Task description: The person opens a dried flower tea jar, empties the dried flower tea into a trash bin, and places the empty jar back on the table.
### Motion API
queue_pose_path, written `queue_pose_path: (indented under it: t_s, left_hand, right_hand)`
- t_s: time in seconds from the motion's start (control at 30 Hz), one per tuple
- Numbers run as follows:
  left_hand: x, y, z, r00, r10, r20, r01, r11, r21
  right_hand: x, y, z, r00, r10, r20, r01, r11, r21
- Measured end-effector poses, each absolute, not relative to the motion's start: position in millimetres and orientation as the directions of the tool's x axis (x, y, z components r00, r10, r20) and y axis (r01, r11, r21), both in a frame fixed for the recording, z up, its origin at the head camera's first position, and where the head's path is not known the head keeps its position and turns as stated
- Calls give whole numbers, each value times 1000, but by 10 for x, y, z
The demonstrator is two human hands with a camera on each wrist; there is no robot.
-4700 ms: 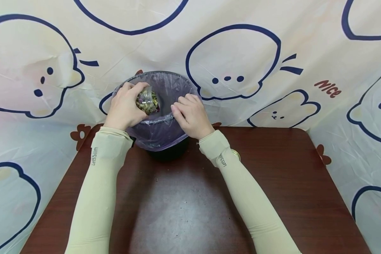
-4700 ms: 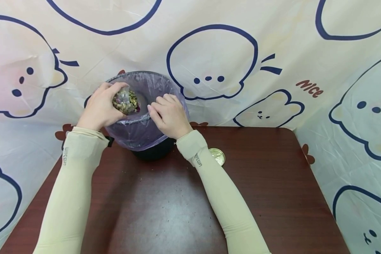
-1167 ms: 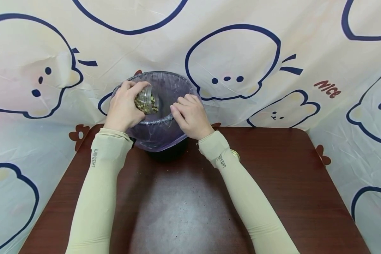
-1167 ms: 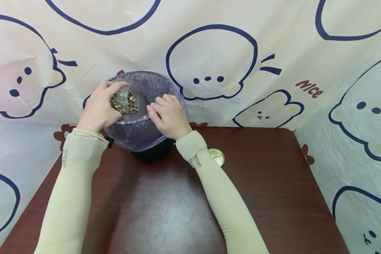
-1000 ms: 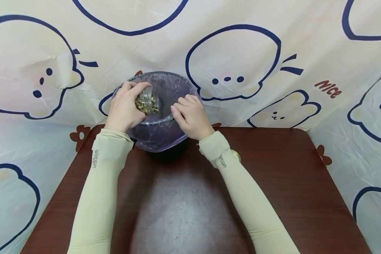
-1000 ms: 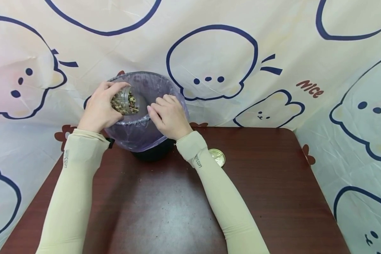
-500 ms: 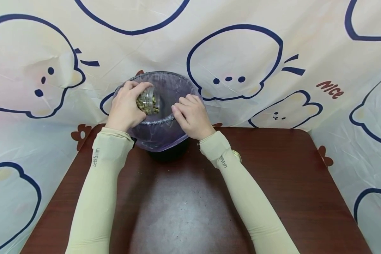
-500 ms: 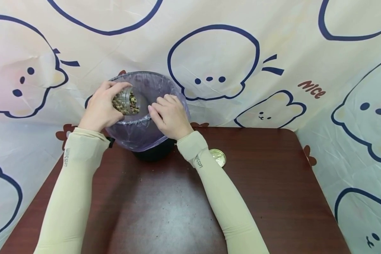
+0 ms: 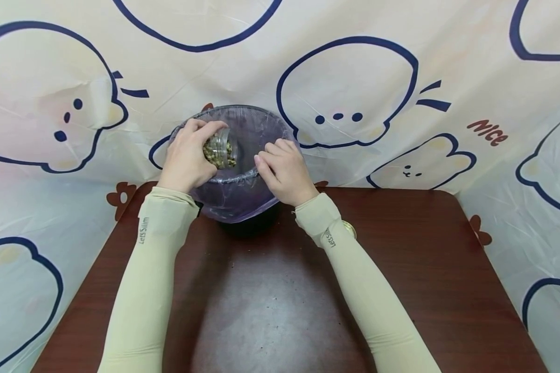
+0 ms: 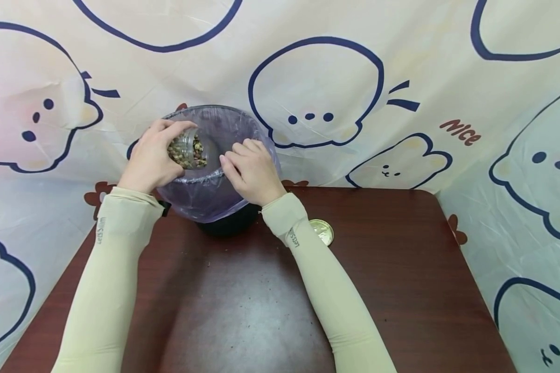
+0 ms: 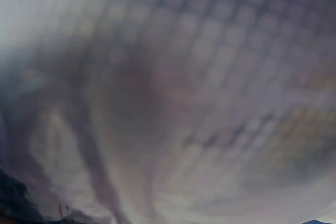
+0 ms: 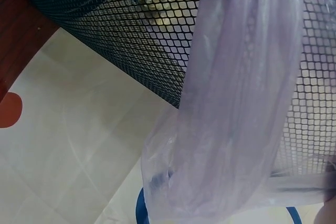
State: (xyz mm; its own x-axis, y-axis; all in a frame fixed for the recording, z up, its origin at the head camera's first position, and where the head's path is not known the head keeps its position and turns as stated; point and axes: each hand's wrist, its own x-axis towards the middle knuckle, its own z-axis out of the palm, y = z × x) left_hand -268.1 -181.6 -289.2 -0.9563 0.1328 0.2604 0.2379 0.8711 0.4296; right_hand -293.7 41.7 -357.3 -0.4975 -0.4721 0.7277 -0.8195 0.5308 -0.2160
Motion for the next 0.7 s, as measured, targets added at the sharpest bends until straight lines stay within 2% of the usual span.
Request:
queue_pose_path:
  t_s: [0.7]
  left_hand:
    - [-2666,-1808,-2885,-956,141,257,247,861,444]
  right_hand:
    - [-2933,424,-3567,-504,-475,721,-817,533,-220]
